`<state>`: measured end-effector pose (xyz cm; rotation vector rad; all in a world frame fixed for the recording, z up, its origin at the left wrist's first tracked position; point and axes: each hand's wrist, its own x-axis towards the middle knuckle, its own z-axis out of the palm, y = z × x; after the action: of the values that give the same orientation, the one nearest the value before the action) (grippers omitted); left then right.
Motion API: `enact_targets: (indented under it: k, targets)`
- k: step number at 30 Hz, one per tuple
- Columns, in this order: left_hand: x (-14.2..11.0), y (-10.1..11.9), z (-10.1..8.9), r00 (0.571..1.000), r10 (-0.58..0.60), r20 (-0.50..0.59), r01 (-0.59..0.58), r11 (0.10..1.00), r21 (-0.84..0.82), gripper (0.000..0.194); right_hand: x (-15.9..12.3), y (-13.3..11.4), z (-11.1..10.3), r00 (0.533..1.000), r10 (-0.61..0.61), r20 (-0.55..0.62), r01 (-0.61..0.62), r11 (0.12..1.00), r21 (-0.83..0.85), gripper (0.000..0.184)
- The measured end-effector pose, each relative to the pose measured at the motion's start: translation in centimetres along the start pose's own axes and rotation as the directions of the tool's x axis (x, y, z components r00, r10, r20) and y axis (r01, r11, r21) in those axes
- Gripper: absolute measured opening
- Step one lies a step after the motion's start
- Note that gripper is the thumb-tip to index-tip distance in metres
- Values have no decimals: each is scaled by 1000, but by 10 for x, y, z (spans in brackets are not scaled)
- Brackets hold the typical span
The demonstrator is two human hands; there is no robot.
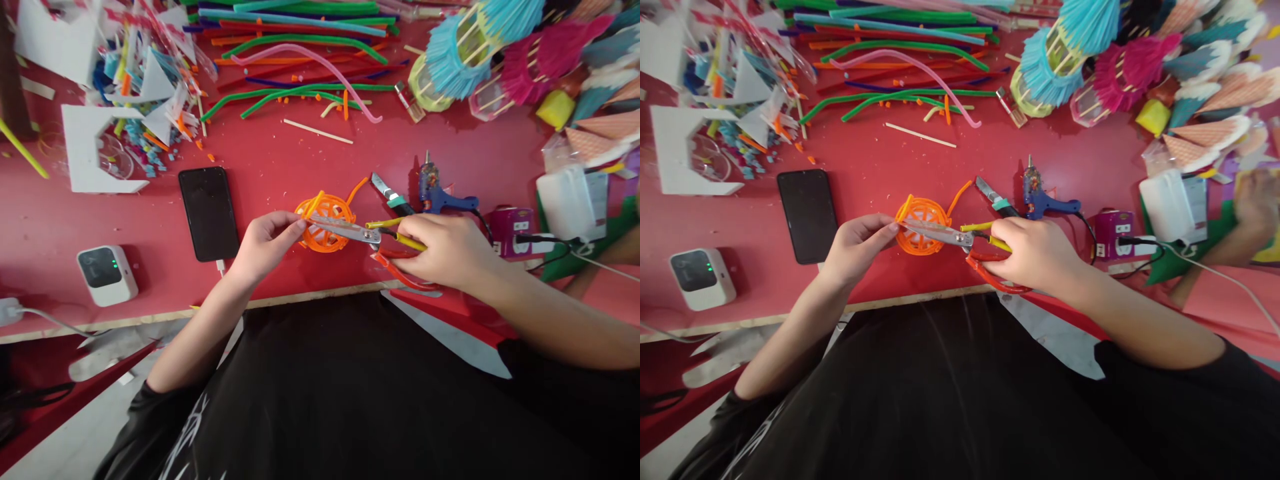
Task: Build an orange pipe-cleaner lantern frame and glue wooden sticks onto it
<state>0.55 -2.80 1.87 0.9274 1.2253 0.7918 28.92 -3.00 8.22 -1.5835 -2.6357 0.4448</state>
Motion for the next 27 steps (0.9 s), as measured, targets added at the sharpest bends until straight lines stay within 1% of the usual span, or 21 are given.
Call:
enact_targets:
  k: [5,11,17,22,25,27]
  targets:
    - [0,0,2,1000,2,-10,-2,1000,0,28,-1,1,2,1000,-15,-10,14,999,-43,35]
    - [-1,-1,2,999,37,-13,-37,999,18,25,0,2,2,1000,-17,23,18,998,-68,38]
    - [0,-6,4,996,64,-58,-64,998,-6,26,0,4,4,999,-51,-17,49,993,-103,44]
    - [1,-7,2,995,74,-62,-72,997,30,25,5,5,5,997,-76,-18,75,995,-63,52]
    - [1,-7,0,994,80,-75,-76,996,53,25,11,7,4,998,-32,-54,34,999,23,54]
    - [1,-8,-1,992,83,-96,-77,995,60,24,18,11,1,994,52,-95,-44,995,90,55]
